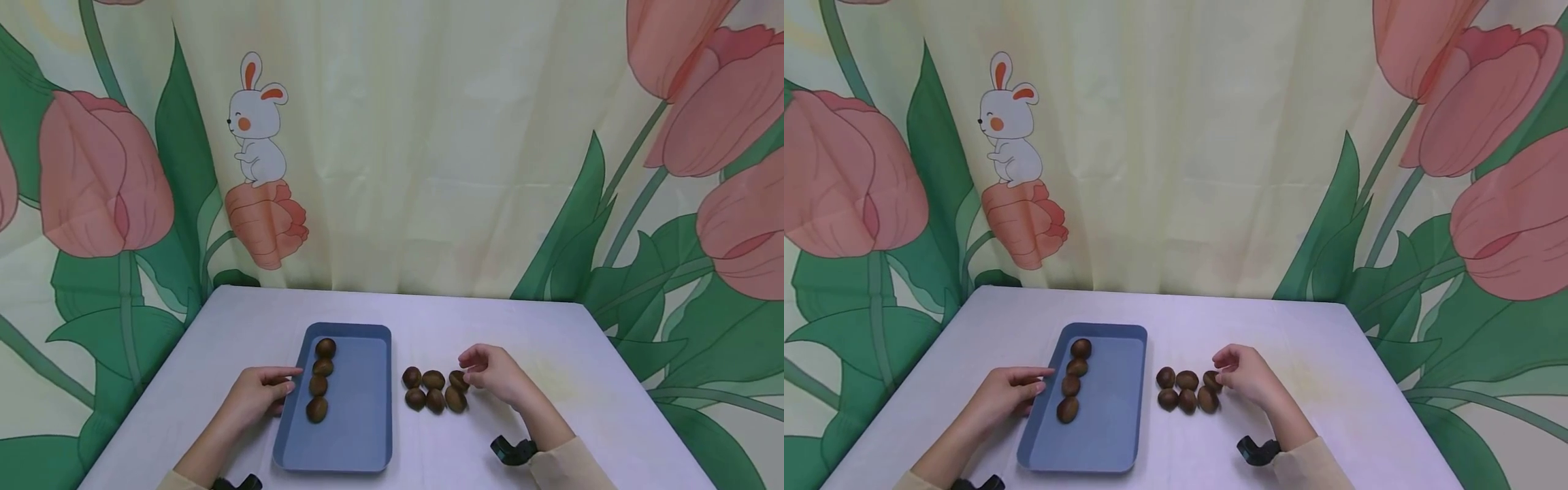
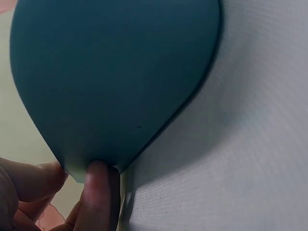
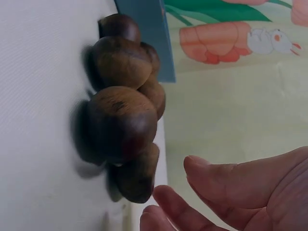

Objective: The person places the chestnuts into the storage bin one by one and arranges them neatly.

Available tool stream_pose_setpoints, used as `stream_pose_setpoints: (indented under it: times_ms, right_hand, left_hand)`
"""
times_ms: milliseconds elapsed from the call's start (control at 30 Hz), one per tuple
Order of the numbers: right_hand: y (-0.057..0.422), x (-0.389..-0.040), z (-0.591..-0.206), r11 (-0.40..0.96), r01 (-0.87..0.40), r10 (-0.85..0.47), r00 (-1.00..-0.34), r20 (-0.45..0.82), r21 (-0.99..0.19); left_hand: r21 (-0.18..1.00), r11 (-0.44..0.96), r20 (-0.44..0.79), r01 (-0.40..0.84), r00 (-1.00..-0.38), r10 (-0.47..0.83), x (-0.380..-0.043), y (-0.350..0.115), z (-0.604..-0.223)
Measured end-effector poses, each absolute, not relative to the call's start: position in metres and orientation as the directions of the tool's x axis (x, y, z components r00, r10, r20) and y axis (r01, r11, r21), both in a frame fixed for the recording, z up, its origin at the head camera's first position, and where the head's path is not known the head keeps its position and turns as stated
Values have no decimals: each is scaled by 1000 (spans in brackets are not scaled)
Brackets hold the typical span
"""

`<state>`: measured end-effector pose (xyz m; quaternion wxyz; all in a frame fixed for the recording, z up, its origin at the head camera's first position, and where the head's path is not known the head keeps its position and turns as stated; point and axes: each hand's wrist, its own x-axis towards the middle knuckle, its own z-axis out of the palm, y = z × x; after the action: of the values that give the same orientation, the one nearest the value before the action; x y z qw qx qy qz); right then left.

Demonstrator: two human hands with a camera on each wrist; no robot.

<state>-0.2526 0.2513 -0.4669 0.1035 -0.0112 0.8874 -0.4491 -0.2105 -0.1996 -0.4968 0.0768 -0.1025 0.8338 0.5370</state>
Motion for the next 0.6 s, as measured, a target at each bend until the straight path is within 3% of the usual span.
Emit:
stream_pose_setpoints:
  times_ms: [600]
  right_hand:
    - [249, -261, -487, 628, 38, -137, -978, -158, -777]
  left_hand:
    - [891, 379, -233, -249, -968, -90, -210, -200, -497]
